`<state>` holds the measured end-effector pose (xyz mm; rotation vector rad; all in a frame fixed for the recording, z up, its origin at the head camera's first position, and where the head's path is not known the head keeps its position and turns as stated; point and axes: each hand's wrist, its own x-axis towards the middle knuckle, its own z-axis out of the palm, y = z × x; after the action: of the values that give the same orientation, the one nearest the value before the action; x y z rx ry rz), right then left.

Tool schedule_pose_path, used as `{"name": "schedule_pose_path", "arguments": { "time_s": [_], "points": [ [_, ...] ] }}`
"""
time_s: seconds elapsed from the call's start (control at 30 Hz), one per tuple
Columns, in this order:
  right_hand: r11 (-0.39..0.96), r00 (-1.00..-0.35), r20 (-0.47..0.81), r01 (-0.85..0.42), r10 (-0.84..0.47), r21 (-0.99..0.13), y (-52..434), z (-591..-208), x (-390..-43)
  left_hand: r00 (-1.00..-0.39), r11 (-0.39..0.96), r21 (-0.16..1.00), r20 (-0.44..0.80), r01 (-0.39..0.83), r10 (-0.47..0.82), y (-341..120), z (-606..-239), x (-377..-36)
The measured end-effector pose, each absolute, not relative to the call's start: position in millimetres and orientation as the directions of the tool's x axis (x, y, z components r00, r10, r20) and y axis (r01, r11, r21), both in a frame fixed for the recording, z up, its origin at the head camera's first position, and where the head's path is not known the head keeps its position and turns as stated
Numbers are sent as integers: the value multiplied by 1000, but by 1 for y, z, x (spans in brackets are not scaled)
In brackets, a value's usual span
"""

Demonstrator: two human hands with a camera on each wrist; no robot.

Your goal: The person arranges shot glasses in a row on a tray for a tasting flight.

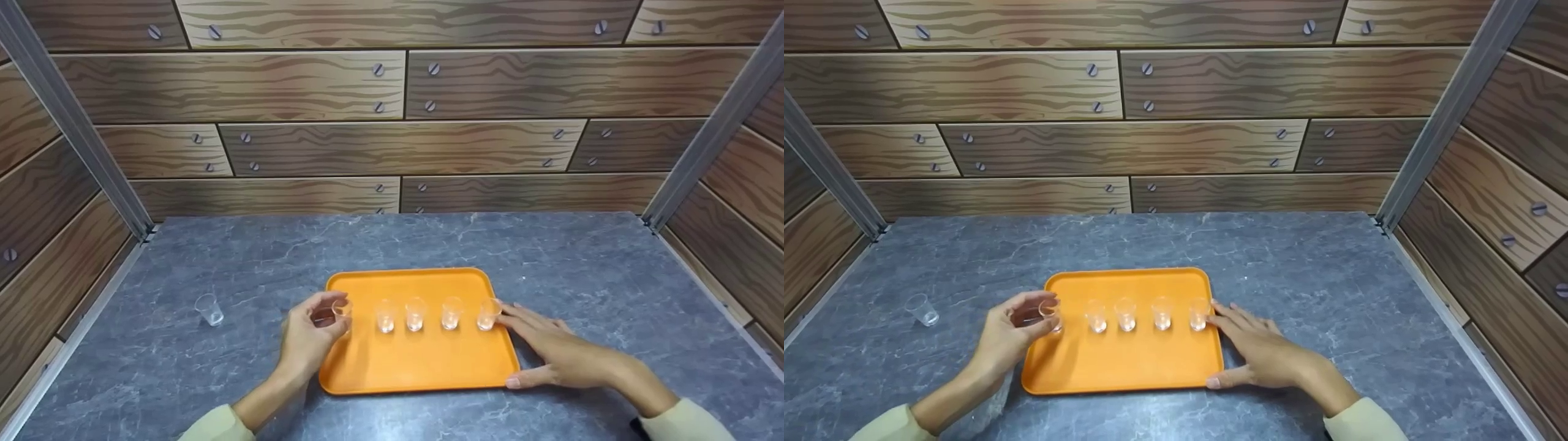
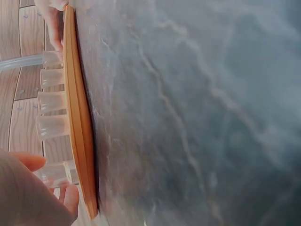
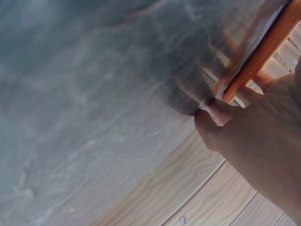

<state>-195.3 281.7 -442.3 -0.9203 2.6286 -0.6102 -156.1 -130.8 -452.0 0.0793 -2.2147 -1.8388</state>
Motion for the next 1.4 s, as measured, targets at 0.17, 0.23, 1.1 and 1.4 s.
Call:
{"name": "schedule_pose_path", "arguments": {
  "time_s": [0.17, 0.23, 1.1, 1.4],
  "points": [
    [710, -755, -136, -517, -641, -478, 281, -441, -196, -970, 191, 972, 169, 136, -172, -128, -454, -158],
    [711, -756, -134, -519, -641, -475, 281, -441, -196, -972, 188, 972, 170, 139, -162, -127, -454, -159],
    [710, -755, -133, -519, -641, -476, 282, -444, -197, -981, 151, 981, 145, 125, -129, -118, -457, -162],
    [708, -756, -125, -525, -643, -472, 282, -444, -197, -981, 137, 983, 141, 122, -136, -119, -457, -161]
  ]
}}
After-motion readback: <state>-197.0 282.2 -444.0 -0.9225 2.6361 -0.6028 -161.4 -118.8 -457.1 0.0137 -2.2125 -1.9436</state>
